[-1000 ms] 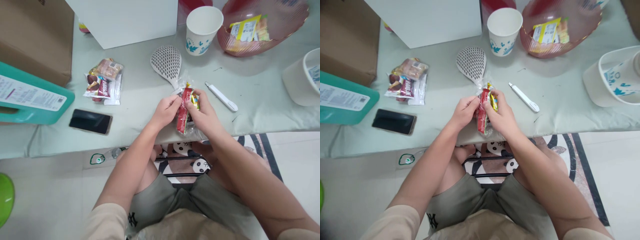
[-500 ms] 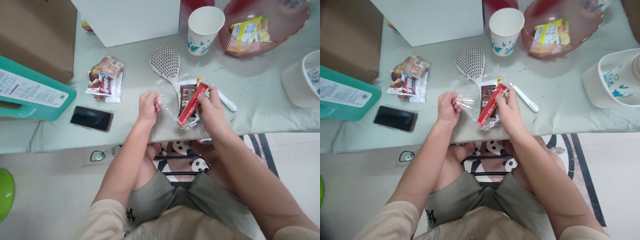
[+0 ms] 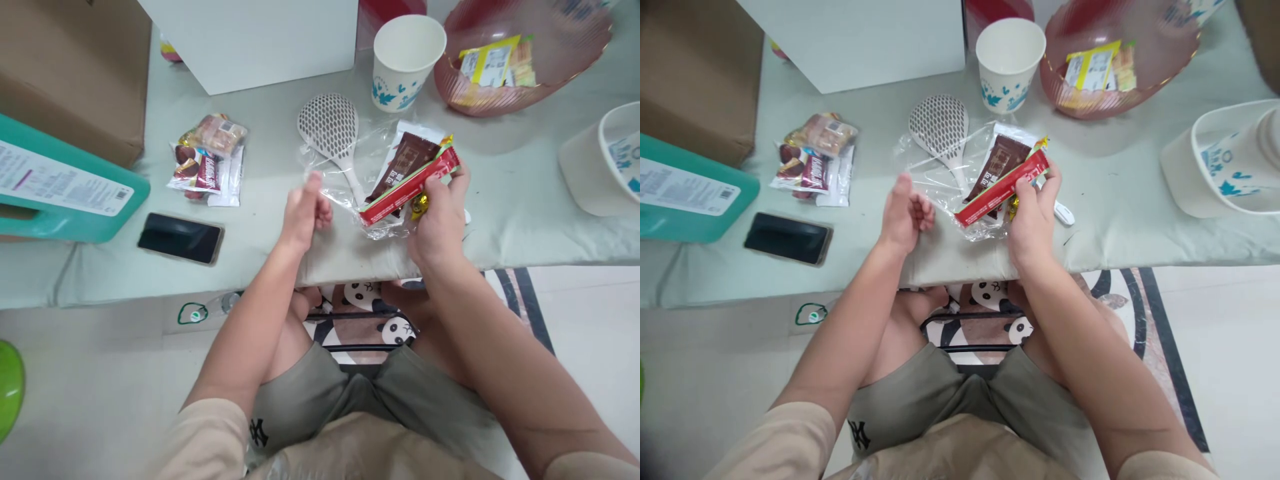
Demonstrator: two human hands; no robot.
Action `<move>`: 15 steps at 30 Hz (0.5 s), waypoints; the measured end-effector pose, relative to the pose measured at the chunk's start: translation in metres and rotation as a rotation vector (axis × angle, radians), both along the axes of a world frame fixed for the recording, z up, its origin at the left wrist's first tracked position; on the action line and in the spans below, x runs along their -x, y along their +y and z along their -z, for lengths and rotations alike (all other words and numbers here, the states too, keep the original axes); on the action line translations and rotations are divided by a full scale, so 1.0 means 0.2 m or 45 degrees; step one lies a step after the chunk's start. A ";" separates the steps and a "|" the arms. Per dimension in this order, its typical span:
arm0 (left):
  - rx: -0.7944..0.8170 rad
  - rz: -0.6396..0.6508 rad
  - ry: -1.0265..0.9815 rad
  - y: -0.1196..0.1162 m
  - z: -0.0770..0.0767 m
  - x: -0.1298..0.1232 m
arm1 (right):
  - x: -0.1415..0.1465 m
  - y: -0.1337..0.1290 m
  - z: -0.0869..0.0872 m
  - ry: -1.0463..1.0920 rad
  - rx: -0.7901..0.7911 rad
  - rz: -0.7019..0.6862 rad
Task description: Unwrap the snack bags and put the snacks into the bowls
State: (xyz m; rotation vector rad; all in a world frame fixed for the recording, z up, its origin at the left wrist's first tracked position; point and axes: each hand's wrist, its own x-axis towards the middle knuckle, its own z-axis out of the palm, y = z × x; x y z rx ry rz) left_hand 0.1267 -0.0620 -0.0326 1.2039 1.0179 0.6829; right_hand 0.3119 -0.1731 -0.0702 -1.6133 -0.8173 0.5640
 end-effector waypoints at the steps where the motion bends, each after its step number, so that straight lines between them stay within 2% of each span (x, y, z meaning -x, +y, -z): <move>1: -0.056 0.109 0.066 -0.01 0.00 0.00 | 0.00 0.00 0.00 0.028 -0.026 0.016; 4: -0.178 0.309 0.136 -0.04 -0.01 0.01 | 0.02 -0.01 0.00 0.073 -0.082 0.038; 8: -0.100 0.324 -0.062 -0.06 -0.02 0.03 | 0.01 0.01 0.02 0.009 -0.046 0.058; 13: -0.044 0.427 -0.202 -0.06 -0.02 0.04 | 0.00 0.04 0.06 0.111 -0.038 0.094; 15: -0.092 0.446 -0.217 -0.06 -0.01 0.04 | 0.00 0.05 0.07 0.159 -0.040 0.105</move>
